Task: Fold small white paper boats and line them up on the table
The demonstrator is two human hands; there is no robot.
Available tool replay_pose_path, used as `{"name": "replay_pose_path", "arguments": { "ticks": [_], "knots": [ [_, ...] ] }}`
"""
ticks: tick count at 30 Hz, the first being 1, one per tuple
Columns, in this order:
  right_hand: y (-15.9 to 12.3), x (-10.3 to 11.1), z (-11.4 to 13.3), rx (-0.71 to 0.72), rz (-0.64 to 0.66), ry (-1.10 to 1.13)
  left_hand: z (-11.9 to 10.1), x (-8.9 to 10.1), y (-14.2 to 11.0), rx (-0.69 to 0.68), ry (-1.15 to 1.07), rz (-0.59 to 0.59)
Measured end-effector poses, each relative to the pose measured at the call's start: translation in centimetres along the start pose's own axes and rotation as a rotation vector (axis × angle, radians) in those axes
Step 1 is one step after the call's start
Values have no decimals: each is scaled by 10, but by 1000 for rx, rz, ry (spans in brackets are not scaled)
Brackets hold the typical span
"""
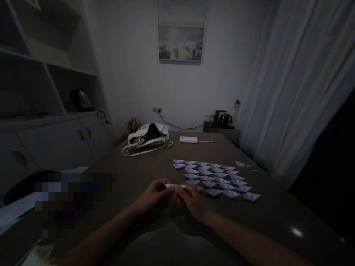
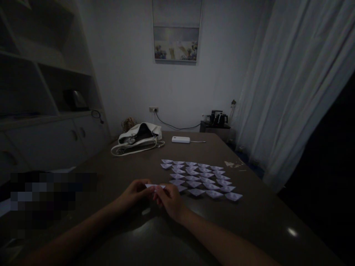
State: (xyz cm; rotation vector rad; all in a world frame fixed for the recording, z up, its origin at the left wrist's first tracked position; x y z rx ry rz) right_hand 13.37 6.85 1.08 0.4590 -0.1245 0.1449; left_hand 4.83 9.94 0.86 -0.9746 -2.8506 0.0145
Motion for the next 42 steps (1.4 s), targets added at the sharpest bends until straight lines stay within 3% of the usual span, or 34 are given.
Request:
{"name": "replay_pose_path", "arguments": {
  "ticks": [8,15,24,30,36,42],
  "knots": [
    [-2,-12,-7,-25,120,-9,9,-6,-2,36,49,85],
    [-1,-8,-3,6,107,-112,6,-10,-3,53,-3,92],
    [2,-6,5,87,88,-204,5,-10,-3,50,83,96],
    [2,-3,-2,35,57,-132,3,-9,-2,45,22,48],
    [2,3,-12,-33,4,-101,6,18,-1,53,-26,-183],
    [1,-1,-12,-49,36,-27,2,12,0,39,35,-114]
  ]
}}
Point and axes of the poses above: each hand's wrist, its own y-axis towards the middle knuckle, its own x-axis out of the back of the hand, z = x × y, the point moved 10 cm from there along y, towards the middle knuckle, and after that the axes turned 9 degrees about x, right-handed, at the moved point
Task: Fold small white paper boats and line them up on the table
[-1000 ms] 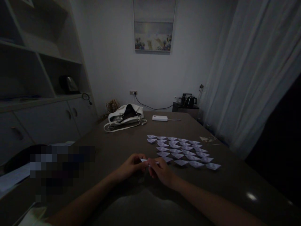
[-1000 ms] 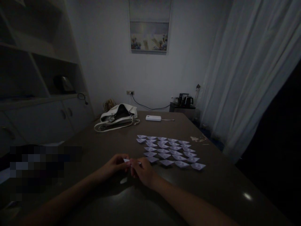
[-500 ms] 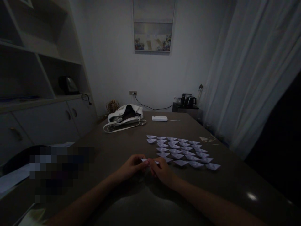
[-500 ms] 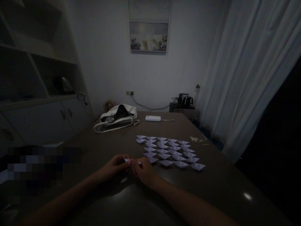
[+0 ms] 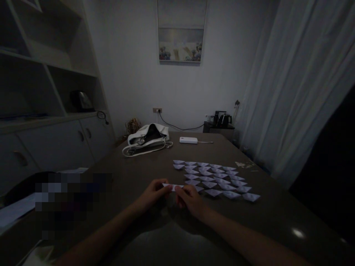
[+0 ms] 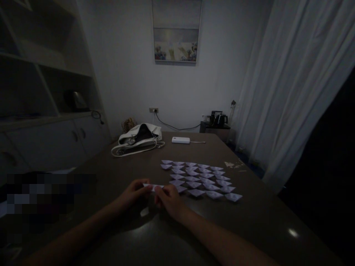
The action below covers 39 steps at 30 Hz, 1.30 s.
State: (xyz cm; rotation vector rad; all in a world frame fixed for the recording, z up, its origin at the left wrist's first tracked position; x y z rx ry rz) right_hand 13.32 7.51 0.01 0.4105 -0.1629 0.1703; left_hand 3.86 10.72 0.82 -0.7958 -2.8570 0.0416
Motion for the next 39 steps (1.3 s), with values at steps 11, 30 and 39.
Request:
{"name": "replay_pose_path", "arguments": {
  "ticks": [11,30,39],
  "knots": [
    [2,-5,3,26,82,22,-6,-16,-5,-29,55,171],
    [-1,-5,-3,-39,28,104,-11,-13,-6,-65,-13,139],
    [-2,-1,-2,-71,-23,53,-9,-11,-4,-69,-7,142]
  ]
}}
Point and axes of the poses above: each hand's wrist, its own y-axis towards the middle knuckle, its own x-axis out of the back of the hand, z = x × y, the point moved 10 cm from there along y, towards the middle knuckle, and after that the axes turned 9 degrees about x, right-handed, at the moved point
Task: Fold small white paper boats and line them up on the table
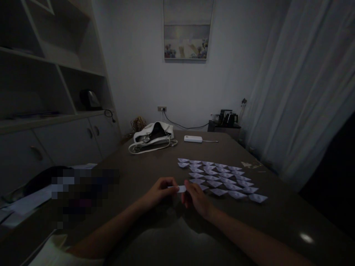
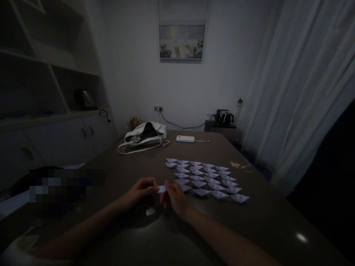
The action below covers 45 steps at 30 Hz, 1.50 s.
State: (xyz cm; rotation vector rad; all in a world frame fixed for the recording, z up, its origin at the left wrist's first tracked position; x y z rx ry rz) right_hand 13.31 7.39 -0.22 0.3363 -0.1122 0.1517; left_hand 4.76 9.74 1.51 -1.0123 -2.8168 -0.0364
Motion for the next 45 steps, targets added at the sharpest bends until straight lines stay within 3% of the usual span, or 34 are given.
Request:
{"name": "replay_pose_path", "arguments": {
  "ticks": [8,17,22,30,39,45],
  "knots": [
    [-1,-4,-1,-21,39,2,5,-3,2,12,-42,28],
    [2,3,-11,-23,-7,-37,12,-2,5,39,-34,31],
    [2,2,-1,1,-11,-1,11,0,5,43,5,11],
    [3,-10,4,78,117,-3,4,1,2,32,-18,-9],
    [2,4,2,28,-22,36,8,8,3,64,-25,-102],
    [3,1,0,19,-6,57,4,8,4,2,-18,-75]
  ]
}}
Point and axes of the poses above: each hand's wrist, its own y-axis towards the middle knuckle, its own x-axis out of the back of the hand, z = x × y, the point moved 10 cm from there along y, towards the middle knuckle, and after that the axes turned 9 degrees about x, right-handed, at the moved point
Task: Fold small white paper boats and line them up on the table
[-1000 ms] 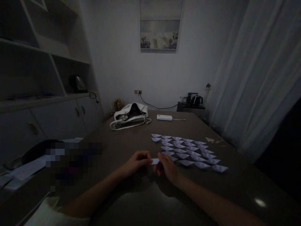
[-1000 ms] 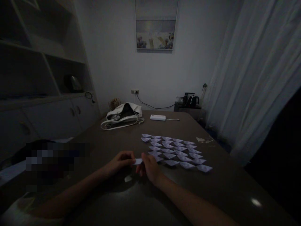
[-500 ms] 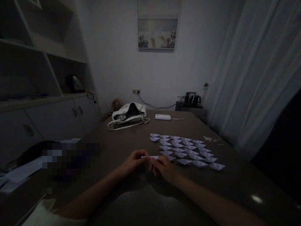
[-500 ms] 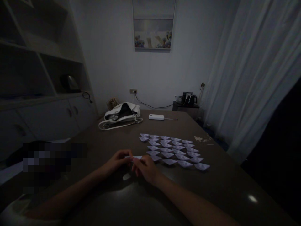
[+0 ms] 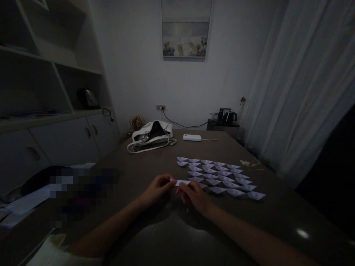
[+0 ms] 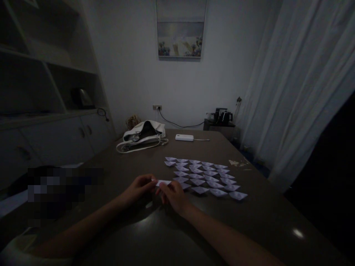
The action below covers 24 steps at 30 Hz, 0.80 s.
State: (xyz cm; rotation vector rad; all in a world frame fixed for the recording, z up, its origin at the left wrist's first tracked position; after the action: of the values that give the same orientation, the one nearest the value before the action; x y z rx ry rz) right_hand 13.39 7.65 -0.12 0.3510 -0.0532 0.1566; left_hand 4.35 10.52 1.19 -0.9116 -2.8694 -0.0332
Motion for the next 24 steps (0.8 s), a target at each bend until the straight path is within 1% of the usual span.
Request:
{"name": "replay_pose_path", "arguments": {
  "ticks": [3,6,11,13,17,21,24],
  "knots": [
    [1,-5,7,62,53,-17,1,-2,0,-10,4,41],
    [1,-5,9,85,61,-31,4,-2,0,15,11,31],
    [2,3,8,72,-7,-55,6,-4,-1,72,20,19],
    [2,4,8,69,-16,-60,5,-4,-1,76,38,19],
    [2,3,9,71,2,-52,4,-2,-1,59,52,7],
    [2,-2,3,45,43,-12,2,2,-1,50,14,-26],
    [2,-2,1,45,48,-18,-1,1,-2,46,6,-40]
  ]
}}
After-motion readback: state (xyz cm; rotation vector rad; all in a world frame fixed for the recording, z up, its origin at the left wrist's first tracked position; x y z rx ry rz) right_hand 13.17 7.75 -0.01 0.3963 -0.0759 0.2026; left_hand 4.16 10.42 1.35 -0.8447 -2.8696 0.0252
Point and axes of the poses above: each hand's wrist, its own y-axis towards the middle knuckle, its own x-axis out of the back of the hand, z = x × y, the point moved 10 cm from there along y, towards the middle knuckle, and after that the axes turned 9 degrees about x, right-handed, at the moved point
